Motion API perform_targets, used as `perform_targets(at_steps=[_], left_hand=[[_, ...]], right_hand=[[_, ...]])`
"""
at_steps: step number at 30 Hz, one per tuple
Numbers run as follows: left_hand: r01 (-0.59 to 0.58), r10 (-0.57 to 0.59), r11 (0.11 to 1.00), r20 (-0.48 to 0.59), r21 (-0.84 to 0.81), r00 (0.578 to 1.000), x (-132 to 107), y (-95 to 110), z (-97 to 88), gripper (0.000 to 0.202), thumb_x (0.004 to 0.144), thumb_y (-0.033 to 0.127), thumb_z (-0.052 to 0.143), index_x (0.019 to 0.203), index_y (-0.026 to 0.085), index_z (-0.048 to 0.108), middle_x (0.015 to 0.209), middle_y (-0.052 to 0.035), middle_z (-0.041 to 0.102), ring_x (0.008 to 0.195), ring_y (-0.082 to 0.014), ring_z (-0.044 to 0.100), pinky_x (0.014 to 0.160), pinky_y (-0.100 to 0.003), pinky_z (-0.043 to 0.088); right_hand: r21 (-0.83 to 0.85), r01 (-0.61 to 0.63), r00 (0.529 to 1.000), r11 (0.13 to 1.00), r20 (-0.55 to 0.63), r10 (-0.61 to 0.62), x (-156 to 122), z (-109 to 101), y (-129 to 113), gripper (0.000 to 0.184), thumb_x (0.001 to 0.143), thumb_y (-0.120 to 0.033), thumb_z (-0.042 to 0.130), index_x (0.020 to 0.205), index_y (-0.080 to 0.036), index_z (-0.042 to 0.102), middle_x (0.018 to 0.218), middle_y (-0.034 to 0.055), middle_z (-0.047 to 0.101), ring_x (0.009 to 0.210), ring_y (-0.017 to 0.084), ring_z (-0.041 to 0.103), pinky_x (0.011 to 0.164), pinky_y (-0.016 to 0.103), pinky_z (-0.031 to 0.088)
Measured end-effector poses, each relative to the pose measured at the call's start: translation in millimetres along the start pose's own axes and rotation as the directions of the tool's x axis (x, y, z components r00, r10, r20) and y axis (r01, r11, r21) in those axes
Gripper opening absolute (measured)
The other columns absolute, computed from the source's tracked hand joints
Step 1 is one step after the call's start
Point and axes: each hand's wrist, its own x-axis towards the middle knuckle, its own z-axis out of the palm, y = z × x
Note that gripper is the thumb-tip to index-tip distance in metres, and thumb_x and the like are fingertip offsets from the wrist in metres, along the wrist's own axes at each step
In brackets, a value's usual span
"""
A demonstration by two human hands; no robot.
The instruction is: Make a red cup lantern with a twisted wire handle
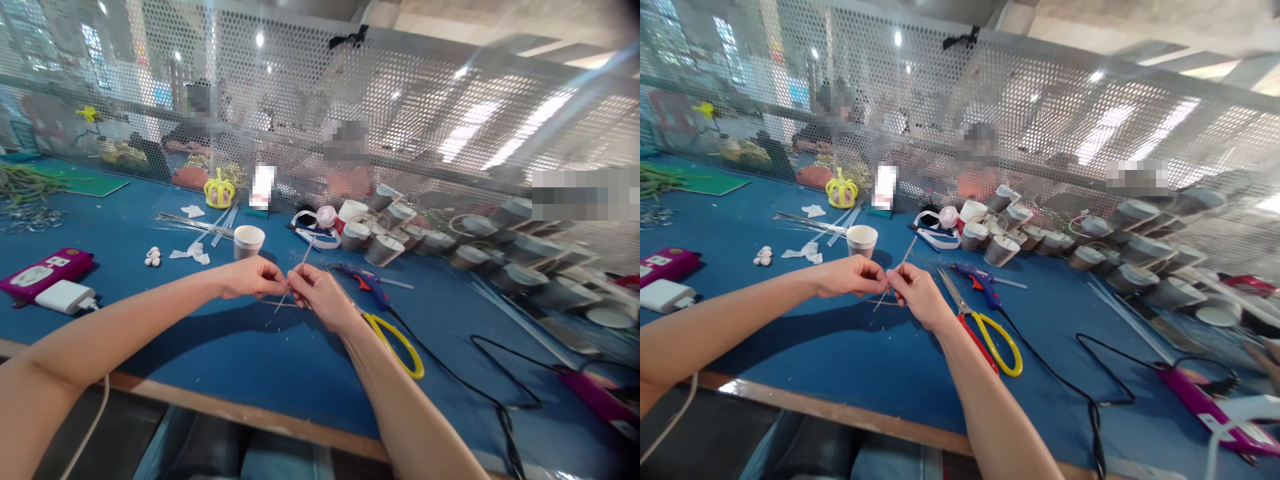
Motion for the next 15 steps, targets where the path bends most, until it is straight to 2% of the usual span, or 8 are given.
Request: perform_targets(at_steps=[5, 9, 15], left_hand=[[-0.023, 0.028, 0.989, -0.031, 0.149, 0.999, -0.4, -0.5, -0.4, 0.016, 0.067, 0.028, 0.055, 0.063, 0.013, 0.051, 0.056, 0.0048, 0.043, 0.050, -0.0060, 0.035, 0.049, -0.021, 0.029], [-0.022, 0.035, 0.975, -0.053, 0.221, 0.998, -0.9, 0.6, 0.3, 0.016, 0.067, 0.028, 0.054, 0.062, 0.013, 0.051, 0.055, 0.0047, 0.043, 0.050, -0.0065, 0.034, 0.049, -0.021, 0.027], [-0.011, 0.028, 0.974, -0.074, 0.225, 0.997, -0.4, 1.7, 2.0, 0.019, 0.066, 0.030, 0.056, 0.063, 0.012, 0.052, 0.056, 0.0046, 0.043, 0.052, -0.0067, 0.034, 0.050, -0.021, 0.026]], right_hand=[[-0.139, 0.041, 0.998, 0.989, -0.040, -0.047, -0.9, 2.4, -1.2, 0.028, 0.077, -0.042, 0.050, 0.062, -0.018, 0.047, 0.044, -0.0069, 0.042, 0.041, 0.007, 0.037, 0.044, 0.022, 0.032], [-0.228, 0.049, 0.995, 0.973, -0.077, -0.068, -1.1, 3.2, -3.2, 0.030, 0.074, -0.045, 0.052, 0.060, -0.018, 0.048, 0.043, -0.0064, 0.042, 0.041, 0.008, 0.037, 0.043, 0.022, 0.031], [-0.286, 0.042, 0.986, 0.957, -0.144, -0.087, 1.1, 3.9, -0.2, 0.033, 0.072, -0.046, 0.054, 0.056, -0.019, 0.047, 0.043, -0.0059, 0.042, 0.041, 0.008, 0.036, 0.043, 0.023, 0.028]])
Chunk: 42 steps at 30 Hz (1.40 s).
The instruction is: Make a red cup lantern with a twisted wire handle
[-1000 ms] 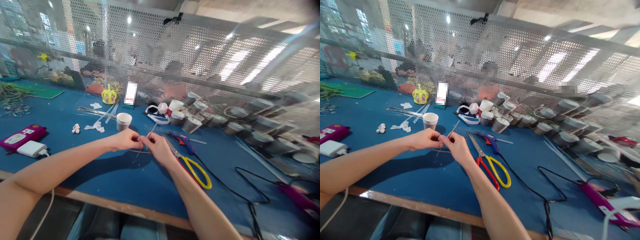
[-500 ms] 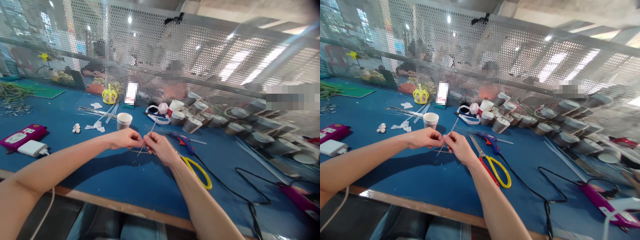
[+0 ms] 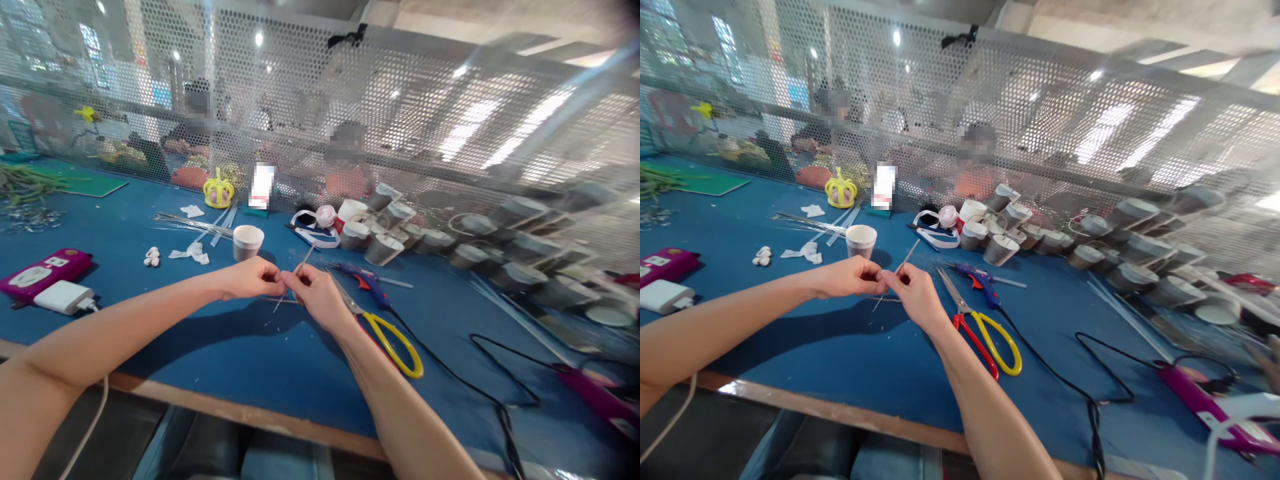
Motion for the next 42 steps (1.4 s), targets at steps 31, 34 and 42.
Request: perform_targets(at_steps=[31, 34, 42], left_hand=[[0.014, -0.013, 0.997, 0.009, -0.081, 1.000, -0.3, -0.9, 0.9, 0.019, 0.066, 0.030, 0.057, 0.064, 0.012, 0.053, 0.056, 0.0046, 0.044, 0.051, -0.0062, 0.035, 0.049, -0.021, 0.028], [0.029, -0.029, 0.995, -0.001, -0.094, 1.000, 0.4, -2.4, 1.9, 0.022, 0.065, 0.033, 0.059, 0.065, 0.012, 0.053, 0.056, 0.0046, 0.044, 0.051, -0.0062, 0.036, 0.049, -0.020, 0.028], [0.073, -0.046, 0.949, 0.094, -0.307, 0.995, 0.3, -2.7, 2.2, 0.026, 0.063, 0.034, 0.063, 0.060, 0.012, 0.050, 0.051, 0.0069, 0.038, 0.045, -0.0037, 0.028, 0.045, -0.021, 0.021]], right_hand=[[-0.026, 0.027, 1.000, 0.999, -0.004, -0.027, -1.0, -1.9, -1.8, 0.035, 0.073, -0.047, 0.053, 0.053, -0.019, 0.043, 0.042, -0.0063, 0.041, 0.041, 0.008, 0.034, 0.044, 0.023, 0.028], [0.020, 0.007, 1.000, 1.000, -0.029, -0.006, -1.3, -0.5, -2.5, 0.036, 0.071, -0.047, 0.056, 0.052, -0.019, 0.042, 0.042, -0.0064, 0.040, 0.041, 0.008, 0.034, 0.043, 0.023, 0.028], [0.380, -0.111, 0.979, 0.918, 0.202, 0.035, -2.2, -4.1, -2.2, 0.029, 0.070, -0.045, 0.057, 0.067, -0.018, 0.049, 0.056, -0.0047, 0.048, 0.044, 0.006, 0.041, 0.042, 0.021, 0.032]])
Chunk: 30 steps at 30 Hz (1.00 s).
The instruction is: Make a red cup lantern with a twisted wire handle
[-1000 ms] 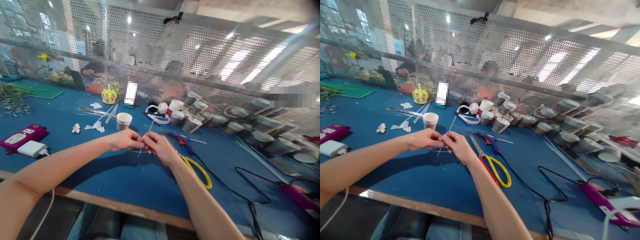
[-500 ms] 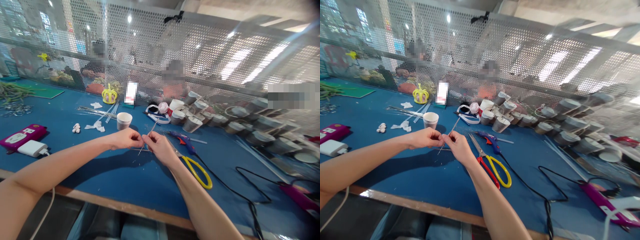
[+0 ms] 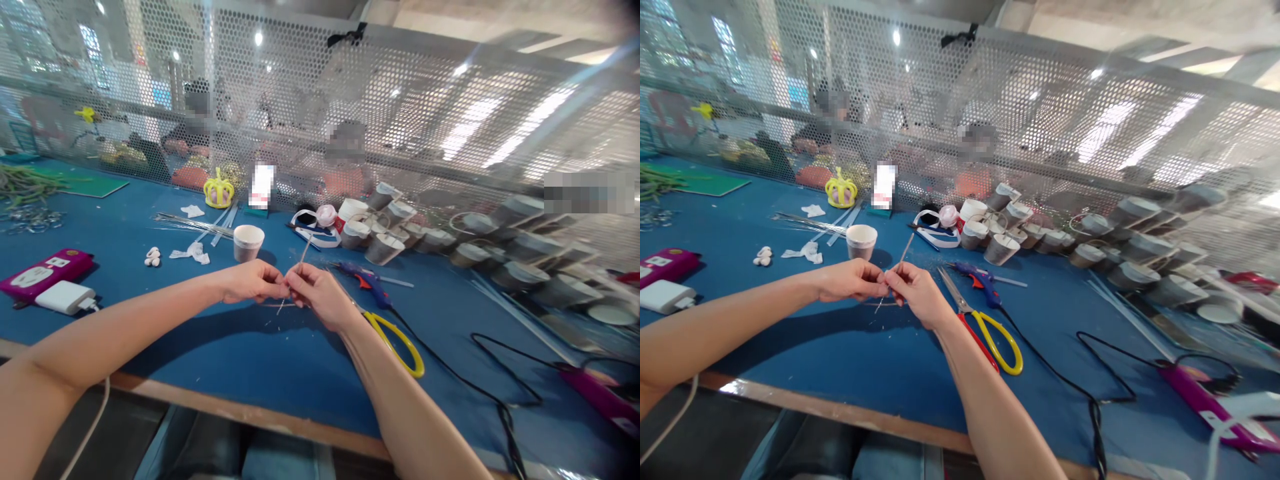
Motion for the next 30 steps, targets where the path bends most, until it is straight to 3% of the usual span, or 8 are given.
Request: perform_targets(at_steps=[12, 21, 25, 30], left_hand=[[-0.069, 0.075, 0.942, -0.003, 0.329, 0.997, -1.6, 3.6, -4.4, 0.017, 0.070, 0.027, 0.051, 0.061, 0.013, 0.048, 0.055, 0.0047, 0.039, 0.050, -0.0057, 0.031, 0.047, -0.021, 0.024], [-0.044, 0.062, 0.955, -0.049, 0.294, 0.997, -0.3, 1.2, -1.2, 0.019, 0.066, 0.030, 0.055, 0.065, 0.011, 0.053, 0.057, 0.0040, 0.044, 0.053, -0.0065, 0.035, 0.049, -0.020, 0.027], [-0.028, 0.039, 0.977, -0.050, 0.212, 0.998, 1.3, -2.4, -0.6, 0.022, 0.064, 0.033, 0.059, 0.065, 0.011, 0.054, 0.057, 0.0040, 0.045, 0.052, -0.0063, 0.035, 0.049, -0.021, 0.026], [-0.012, 0.012, 0.999, 0.000, 0.049, 1.000, 0.8, -1.6, -0.4, 0.023, 0.065, 0.033, 0.061, 0.062, 0.011, 0.052, 0.052, 0.0060, 0.040, 0.047, -0.0043, 0.030, 0.045, -0.021, 0.023]], right_hand=[[-0.229, 0.026, 0.996, 0.973, -0.083, -0.046, 0.6, 2.0, 0.1, 0.029, 0.074, -0.044, 0.054, 0.062, -0.018, 0.048, 0.043, -0.0076, 0.041, 0.040, 0.007, 0.037, 0.043, 0.022, 0.029], [-0.336, 0.034, 0.988, 0.941, -0.132, -0.083, 2.7, 3.0, 3.2, 0.031, 0.072, -0.042, 0.056, 0.056, -0.017, 0.048, 0.043, -0.0067, 0.041, 0.040, 0.007, 0.036, 0.042, 0.022, 0.027], [-0.232, 0.029, 0.991, 0.972, -0.124, -0.059, 2.1, 3.6, 5.1, 0.032, 0.072, -0.043, 0.057, 0.056, -0.017, 0.047, 0.044, -0.0068, 0.042, 0.040, 0.006, 0.035, 0.041, 0.022, 0.027], [0.017, -0.009, 1.000, 1.000, 0.026, 0.008, 1.7, -0.7, 3.6, 0.028, 0.073, -0.044, 0.054, 0.074, -0.017, 0.052, 0.057, -0.0046, 0.051, 0.044, 0.006, 0.042, 0.043, 0.020, 0.033]])
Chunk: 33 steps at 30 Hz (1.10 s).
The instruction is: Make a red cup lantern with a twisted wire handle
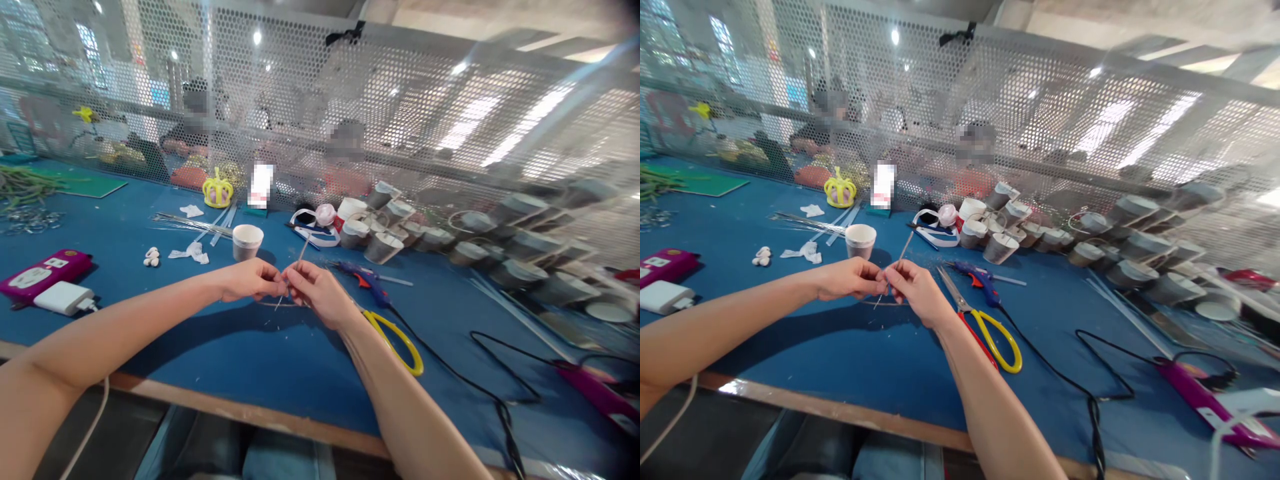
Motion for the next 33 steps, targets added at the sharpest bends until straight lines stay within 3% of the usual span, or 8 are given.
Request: perform_targets(at_steps=[4, 14, 23, 26, 30, 33], left_hand=[[0.001, -0.002, 1.000, 0.035, 0.024, 0.999, -0.8, 1.8, -1.4, 0.020, 0.065, 0.029, 0.059, 0.062, 0.012, 0.051, 0.055, 0.0056, 0.040, 0.047, -0.0043, 0.030, 0.045, -0.021, 0.023], [-0.069, 0.072, 0.952, 0.000, 0.297, 0.997, -1.7, 3.0, -3.9, 0.016, 0.070, 0.026, 0.050, 0.061, 0.012, 0.048, 0.056, 0.0044, 0.040, 0.052, -0.0062, 0.032, 0.050, -0.021, 0.025], [-0.038, 0.053, 0.959, -0.047, 0.282, 0.997, -0.9, 1.6, -2.5, 0.023, 0.067, 0.034, 0.054, 0.064, 0.012, 0.052, 0.058, 0.0038, 0.043, 0.055, -0.0075, 0.035, 0.051, -0.022, 0.025], [-0.032, 0.040, 0.975, -0.033, 0.218, 0.999, 0.0, -0.2, -2.0, 0.024, 0.066, 0.035, 0.057, 0.065, 0.011, 0.054, 0.057, 0.0044, 0.042, 0.051, -0.0064, 0.032, 0.048, -0.022, 0.023], [0.004, -0.004, 0.999, -0.005, 0.038, 1.000, 0.0, 0.3, -2.1, 0.027, 0.064, 0.038, 0.060, 0.063, 0.012, 0.051, 0.054, 0.0057, 0.040, 0.046, -0.0044, 0.028, 0.044, -0.022, 0.019], [0.008, -0.008, 1.000, 0.011, 0.008, 1.000, -0.5, 1.7, -2.9, 0.026, 0.064, 0.035, 0.060, 0.061, 0.013, 0.049, 0.053, 0.0066, 0.039, 0.044, -0.0036, 0.027, 0.044, -0.022, 0.019]], right_hand=[[-0.044, -0.016, 1.000, 0.999, -0.005, 0.016, 1.0, -0.6, -0.1, 0.031, 0.072, -0.045, 0.056, 0.064, -0.016, 0.050, 0.053, -0.0046, 0.049, 0.043, 0.005, 0.040, 0.042, 0.020, 0.031], [-0.241, 0.012, 0.991, 0.970, -0.124, -0.044, 1.3, 1.6, 3.2, 0.032, 0.074, -0.045, 0.054, 0.059, -0.018, 0.045, 0.041, -0.0073, 0.041, 0.039, 0.006, 0.036, 0.041, 0.021, 0.028], [-0.359, 0.039, 0.979, 0.933, -0.172, -0.107, 2.4, 2.8, 0.6, 0.033, 0.073, -0.042, 0.056, 0.054, -0.018, 0.045, 0.042, -0.0066, 0.041, 0.040, 0.007, 0.034, 0.042, 0.022, 0.027], [-0.274, 0.035, 0.985, 0.961, -0.153, -0.080, 1.7, 4.2, 1.2, 0.032, 0.073, -0.043, 0.056, 0.056, -0.017, 0.046, 0.044, -0.0065, 0.042, 0.040, 0.006, 0.035, 0.042, 0.022, 0.027], [-0.028, 0.031, 0.999, 0.999, -0.042, -0.032, -0.6, 4.7, 0.9, 0.028, 0.074, -0.045, 0.053, 0.069, -0.017, 0.050, 0.055, -0.0048, 0.049, 0.043, 0.006, 0.041, 0.043, 0.021, 0.032], [0.001, 0.022, 0.999, 1.000, -0.030, -0.022, -0.8, 4.2, 0.3, 0.029, 0.072, -0.044, 0.056, 0.066, -0.017, 0.050, 0.055, -0.0048, 0.049, 0.043, 0.005, 0.041, 0.042, 0.020, 0.031]])
